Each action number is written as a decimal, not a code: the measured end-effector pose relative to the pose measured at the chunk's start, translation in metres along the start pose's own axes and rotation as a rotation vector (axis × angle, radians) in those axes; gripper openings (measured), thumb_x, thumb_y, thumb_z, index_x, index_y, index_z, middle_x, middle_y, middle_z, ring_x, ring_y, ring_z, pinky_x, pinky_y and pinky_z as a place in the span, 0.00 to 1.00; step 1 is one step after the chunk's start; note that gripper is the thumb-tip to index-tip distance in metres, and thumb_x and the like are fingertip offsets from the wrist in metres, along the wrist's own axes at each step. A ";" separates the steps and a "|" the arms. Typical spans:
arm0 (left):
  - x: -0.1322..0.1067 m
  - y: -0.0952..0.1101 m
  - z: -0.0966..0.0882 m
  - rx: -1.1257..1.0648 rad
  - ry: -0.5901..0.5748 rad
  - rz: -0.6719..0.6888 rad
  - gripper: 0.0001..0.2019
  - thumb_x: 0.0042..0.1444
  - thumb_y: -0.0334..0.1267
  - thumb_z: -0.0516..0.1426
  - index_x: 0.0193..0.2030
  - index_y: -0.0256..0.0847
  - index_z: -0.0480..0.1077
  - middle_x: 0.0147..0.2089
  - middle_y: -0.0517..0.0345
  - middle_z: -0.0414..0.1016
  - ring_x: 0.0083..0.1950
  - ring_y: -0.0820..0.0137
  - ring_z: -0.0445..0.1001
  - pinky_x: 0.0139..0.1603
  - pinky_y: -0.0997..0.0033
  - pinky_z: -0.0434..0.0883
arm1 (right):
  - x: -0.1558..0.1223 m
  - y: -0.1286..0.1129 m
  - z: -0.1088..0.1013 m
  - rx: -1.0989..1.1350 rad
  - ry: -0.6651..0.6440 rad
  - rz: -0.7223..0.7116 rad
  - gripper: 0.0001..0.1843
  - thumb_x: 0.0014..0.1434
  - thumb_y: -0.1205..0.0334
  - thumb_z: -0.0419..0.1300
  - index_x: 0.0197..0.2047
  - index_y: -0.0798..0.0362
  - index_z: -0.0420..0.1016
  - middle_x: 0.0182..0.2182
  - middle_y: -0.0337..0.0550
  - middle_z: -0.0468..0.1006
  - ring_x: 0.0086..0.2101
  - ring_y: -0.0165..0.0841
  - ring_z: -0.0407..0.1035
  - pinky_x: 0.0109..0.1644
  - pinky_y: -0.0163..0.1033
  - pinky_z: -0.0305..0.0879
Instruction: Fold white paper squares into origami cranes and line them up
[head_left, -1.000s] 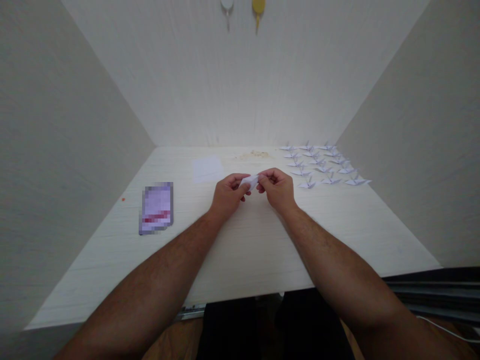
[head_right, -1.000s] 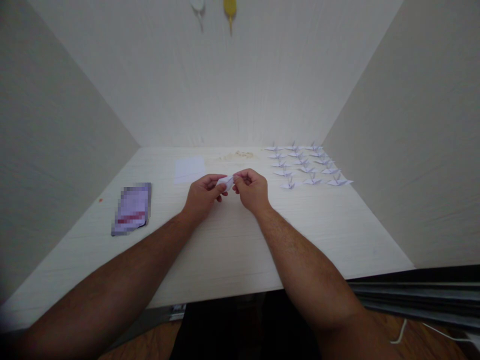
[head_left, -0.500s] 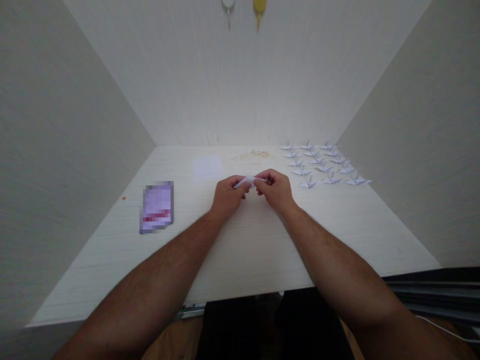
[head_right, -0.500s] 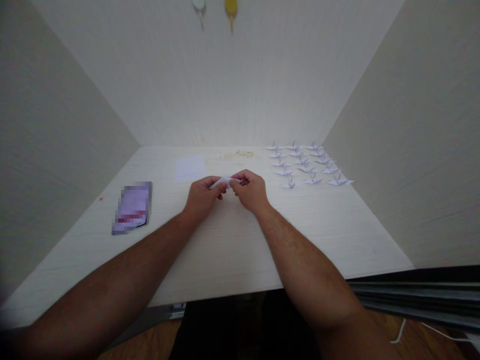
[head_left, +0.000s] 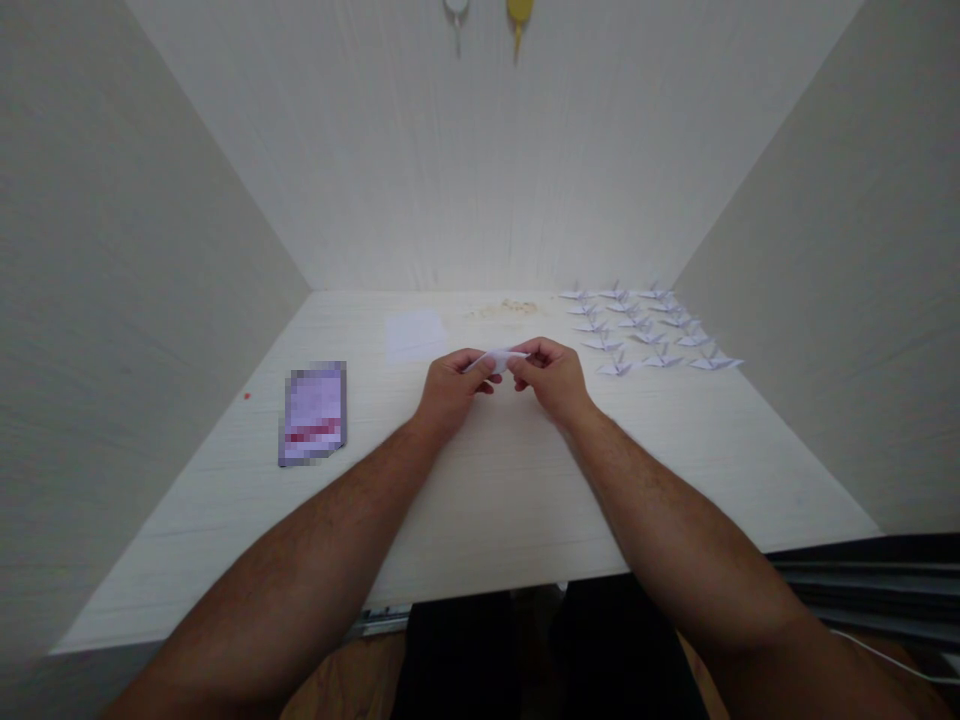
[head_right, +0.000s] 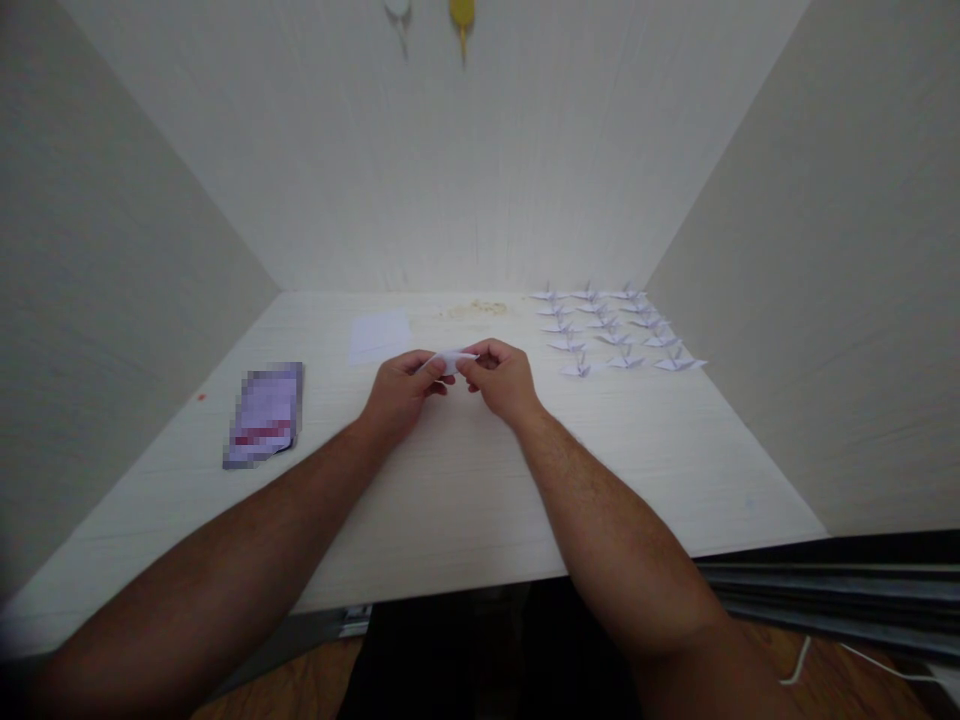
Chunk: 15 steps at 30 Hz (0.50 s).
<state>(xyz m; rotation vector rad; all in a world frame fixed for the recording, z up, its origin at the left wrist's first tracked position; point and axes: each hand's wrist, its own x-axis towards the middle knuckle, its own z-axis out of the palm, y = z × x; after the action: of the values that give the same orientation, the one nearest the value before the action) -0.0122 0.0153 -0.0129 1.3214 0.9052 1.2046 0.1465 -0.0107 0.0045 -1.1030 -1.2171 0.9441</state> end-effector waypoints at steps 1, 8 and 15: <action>0.000 0.000 0.000 -0.017 -0.009 -0.008 0.16 0.49 0.49 0.66 0.33 0.37 0.76 0.29 0.54 0.78 0.30 0.71 0.76 0.30 0.72 0.73 | 0.000 0.001 0.000 0.013 0.005 -0.009 0.12 0.46 0.56 0.69 0.31 0.54 0.76 0.17 0.33 0.73 0.18 0.26 0.67 0.21 0.32 0.62; -0.005 0.006 0.004 -0.008 -0.023 0.051 0.26 0.49 0.47 0.67 0.54 0.41 0.72 0.33 0.56 0.81 0.33 0.68 0.80 0.33 0.69 0.76 | 0.000 0.001 0.002 0.051 0.010 -0.024 0.11 0.46 0.56 0.69 0.31 0.53 0.77 0.18 0.34 0.75 0.18 0.26 0.66 0.22 0.33 0.63; -0.007 0.007 0.008 0.081 0.009 0.170 0.16 0.50 0.47 0.67 0.41 0.39 0.76 0.32 0.56 0.80 0.33 0.69 0.80 0.29 0.73 0.75 | -0.001 -0.001 0.006 0.062 0.033 -0.025 0.13 0.43 0.55 0.71 0.28 0.52 0.75 0.19 0.34 0.75 0.20 0.26 0.67 0.23 0.33 0.64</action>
<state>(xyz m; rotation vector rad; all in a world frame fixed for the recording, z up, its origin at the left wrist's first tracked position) -0.0062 0.0056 -0.0066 1.4832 0.8690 1.3167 0.1401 -0.0109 0.0056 -1.0480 -1.1645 0.9348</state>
